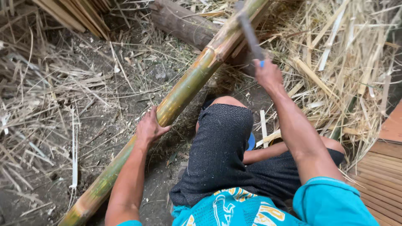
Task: The person selects a bamboo pole from a pile and places it on a wooden log. Using a machete, the person repeatedly chops the bamboo pole to cut it into smaller sections.
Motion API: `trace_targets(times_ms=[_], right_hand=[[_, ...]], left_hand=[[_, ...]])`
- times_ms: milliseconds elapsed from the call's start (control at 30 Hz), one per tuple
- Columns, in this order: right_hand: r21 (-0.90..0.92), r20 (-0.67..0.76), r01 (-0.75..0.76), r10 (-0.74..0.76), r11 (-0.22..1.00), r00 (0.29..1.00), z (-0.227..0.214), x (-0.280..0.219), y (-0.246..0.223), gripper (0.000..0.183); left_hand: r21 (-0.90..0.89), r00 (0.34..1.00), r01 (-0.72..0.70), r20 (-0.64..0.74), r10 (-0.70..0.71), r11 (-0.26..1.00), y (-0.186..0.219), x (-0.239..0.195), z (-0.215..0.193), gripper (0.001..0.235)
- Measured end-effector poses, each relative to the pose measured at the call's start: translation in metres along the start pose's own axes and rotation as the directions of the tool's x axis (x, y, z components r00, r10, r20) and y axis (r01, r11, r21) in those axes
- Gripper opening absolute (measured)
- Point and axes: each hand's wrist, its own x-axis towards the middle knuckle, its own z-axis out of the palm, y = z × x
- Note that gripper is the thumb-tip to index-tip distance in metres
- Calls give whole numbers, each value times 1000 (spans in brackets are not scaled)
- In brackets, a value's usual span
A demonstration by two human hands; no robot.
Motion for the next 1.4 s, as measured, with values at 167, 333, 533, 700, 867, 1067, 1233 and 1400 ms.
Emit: trace_targets(times_ms=[167,333,533,700,867,1067,1233,1400], right_hand=[[-397,244,532,-473,747,846,71,-23,-3,60],[-411,253,179,-77,894,964,50,-3,27,64],[-156,44,79,-73,984,996,1,-3,-5,64],[-359,379,593,-468,721,798,78,-47,9,65],[-269,37,72,-65,960,997,3,-4,20,62],[-445,250,332,-241,832,938,40,-16,9,54],[-377,224,236,-159,896,961,49,-4,51,53],[-96,-10,-49,48,994,999,-10,15,43,63]], left_hand=[[9,994,84,75,-84,996,-3,6,21,117],[14,995,-41,-87,42,999,-20,7,49,121],[36,954,-71,-288,78,997,-8,2,54,124],[81,952,-37,-299,60,996,-3,-8,62,124],[91,950,-5,-310,33,996,9,-5,74,124],[145,945,6,-323,42,989,2,-5,79,124],[172,905,1,-419,72,985,-1,-17,98,124],[145,898,38,-439,29,989,9,-17,93,122]])
